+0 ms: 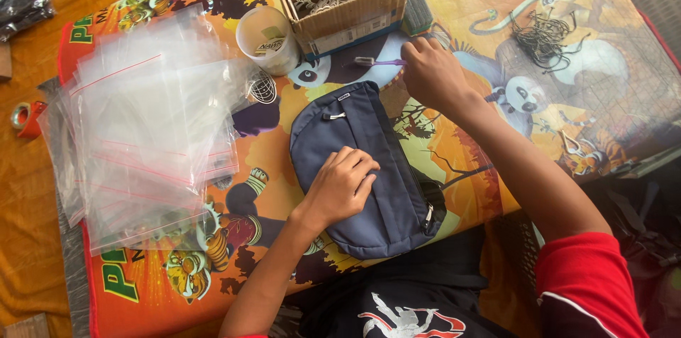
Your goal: The person cleans a small blue bag with a purple brush, attaches a bear-shaped keychain to the zipper, and then places the bag into a clear plastic ziplock bag. The person smooths the bag inside the plastic and seals it.
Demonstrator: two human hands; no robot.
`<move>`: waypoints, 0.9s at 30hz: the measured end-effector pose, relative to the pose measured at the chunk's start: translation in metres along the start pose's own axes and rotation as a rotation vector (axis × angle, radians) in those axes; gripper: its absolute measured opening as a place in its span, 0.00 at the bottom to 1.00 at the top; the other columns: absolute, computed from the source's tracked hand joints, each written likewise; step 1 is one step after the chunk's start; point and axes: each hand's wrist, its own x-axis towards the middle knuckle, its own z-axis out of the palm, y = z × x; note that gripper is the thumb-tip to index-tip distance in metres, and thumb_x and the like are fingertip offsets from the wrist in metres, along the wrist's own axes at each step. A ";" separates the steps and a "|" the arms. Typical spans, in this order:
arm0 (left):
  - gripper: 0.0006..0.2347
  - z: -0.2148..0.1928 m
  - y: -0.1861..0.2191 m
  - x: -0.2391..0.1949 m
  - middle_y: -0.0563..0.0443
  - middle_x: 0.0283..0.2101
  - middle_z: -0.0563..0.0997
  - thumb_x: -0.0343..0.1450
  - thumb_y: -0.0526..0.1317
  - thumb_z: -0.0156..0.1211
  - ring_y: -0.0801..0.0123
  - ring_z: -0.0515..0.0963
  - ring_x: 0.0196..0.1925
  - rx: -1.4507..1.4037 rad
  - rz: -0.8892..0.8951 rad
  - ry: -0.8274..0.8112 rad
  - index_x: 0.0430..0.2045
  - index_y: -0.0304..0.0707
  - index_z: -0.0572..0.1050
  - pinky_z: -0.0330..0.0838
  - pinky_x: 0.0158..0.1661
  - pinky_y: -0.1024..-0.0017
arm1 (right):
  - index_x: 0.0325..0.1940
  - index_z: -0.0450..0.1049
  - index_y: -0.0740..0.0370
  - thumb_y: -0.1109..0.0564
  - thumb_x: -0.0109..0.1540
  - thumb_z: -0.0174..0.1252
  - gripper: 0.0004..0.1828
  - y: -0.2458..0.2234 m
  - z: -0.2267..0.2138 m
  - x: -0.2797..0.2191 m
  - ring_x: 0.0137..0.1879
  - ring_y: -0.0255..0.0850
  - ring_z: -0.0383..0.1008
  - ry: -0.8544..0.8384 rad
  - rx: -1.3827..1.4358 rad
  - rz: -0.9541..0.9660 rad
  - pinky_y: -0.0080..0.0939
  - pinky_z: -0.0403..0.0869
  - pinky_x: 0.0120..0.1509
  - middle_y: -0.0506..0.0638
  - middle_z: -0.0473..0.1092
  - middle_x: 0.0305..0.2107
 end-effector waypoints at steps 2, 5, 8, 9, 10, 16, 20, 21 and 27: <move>0.05 -0.006 0.000 0.010 0.52 0.36 0.76 0.72 0.37 0.54 0.60 0.76 0.42 -0.058 -0.029 0.011 0.36 0.43 0.77 0.70 0.43 0.65 | 0.42 0.68 0.56 0.54 0.54 0.60 0.14 0.003 0.027 0.014 0.40 0.50 0.74 0.041 -0.001 -0.027 0.45 0.76 0.35 0.51 0.67 0.32; 0.05 -0.005 0.000 0.032 0.52 0.34 0.77 0.72 0.36 0.53 0.59 0.77 0.39 -0.169 -0.043 0.028 0.36 0.44 0.77 0.71 0.41 0.65 | 0.41 0.70 0.55 0.55 0.53 0.61 0.13 -0.004 0.042 0.031 0.42 0.48 0.70 0.128 -0.012 -0.078 0.42 0.74 0.38 0.50 0.66 0.32; 0.04 0.006 0.004 0.065 0.50 0.32 0.76 0.72 0.36 0.54 0.56 0.78 0.38 -0.283 0.011 0.036 0.35 0.44 0.77 0.72 0.40 0.63 | 0.42 0.71 0.55 0.55 0.54 0.62 0.14 -0.003 0.022 0.024 0.45 0.50 0.67 0.176 0.037 -0.075 0.45 0.71 0.43 0.51 0.66 0.34; 0.03 0.011 0.006 0.078 0.49 0.31 0.76 0.72 0.37 0.55 0.55 0.78 0.37 -0.333 0.038 0.043 0.35 0.45 0.76 0.73 0.39 0.62 | 0.45 0.71 0.55 0.55 0.54 0.65 0.17 0.000 0.011 0.019 0.46 0.51 0.67 0.184 0.110 -0.058 0.48 0.70 0.45 0.52 0.66 0.36; 0.03 0.014 0.007 0.091 0.49 0.31 0.76 0.72 0.37 0.55 0.55 0.78 0.37 -0.348 0.061 0.027 0.35 0.45 0.76 0.73 0.39 0.62 | 0.45 0.71 0.55 0.55 0.54 0.65 0.17 0.011 -0.004 0.008 0.46 0.51 0.67 0.181 0.091 -0.032 0.48 0.70 0.45 0.52 0.66 0.36; 0.04 0.050 0.004 0.152 0.48 0.30 0.79 0.71 0.35 0.56 0.56 0.82 0.36 -0.528 0.053 -0.003 0.35 0.45 0.78 0.75 0.36 0.65 | 0.40 0.74 0.52 0.52 0.54 0.66 0.12 0.121 -0.026 -0.060 0.43 0.51 0.72 0.189 -0.011 0.166 0.50 0.72 0.43 0.50 0.69 0.31; 0.05 0.063 0.015 0.180 0.57 0.34 0.82 0.71 0.35 0.51 0.69 0.80 0.38 -0.548 -0.045 -0.074 0.32 0.42 0.76 0.73 0.36 0.71 | 0.43 0.74 0.63 0.56 0.60 0.63 0.11 0.153 -0.052 -0.073 0.44 0.57 0.65 0.130 -0.025 0.406 0.55 0.68 0.42 0.60 0.69 0.36; 0.05 0.065 0.018 0.186 0.57 0.33 0.83 0.71 0.35 0.51 0.70 0.81 0.38 -0.561 -0.084 -0.086 0.31 0.42 0.76 0.73 0.33 0.71 | 0.48 0.76 0.62 0.53 0.61 0.65 0.15 0.157 -0.054 -0.073 0.46 0.56 0.65 0.112 0.026 0.438 0.54 0.69 0.44 0.59 0.69 0.39; 0.06 0.070 0.021 0.193 0.55 0.38 0.83 0.73 0.36 0.50 0.69 0.82 0.41 -0.575 -0.065 -0.108 0.36 0.42 0.76 0.75 0.40 0.70 | 0.30 0.79 0.57 0.57 0.64 0.63 0.08 0.171 -0.030 -0.044 0.37 0.49 0.63 0.240 0.009 0.381 0.47 0.64 0.36 0.54 0.71 0.28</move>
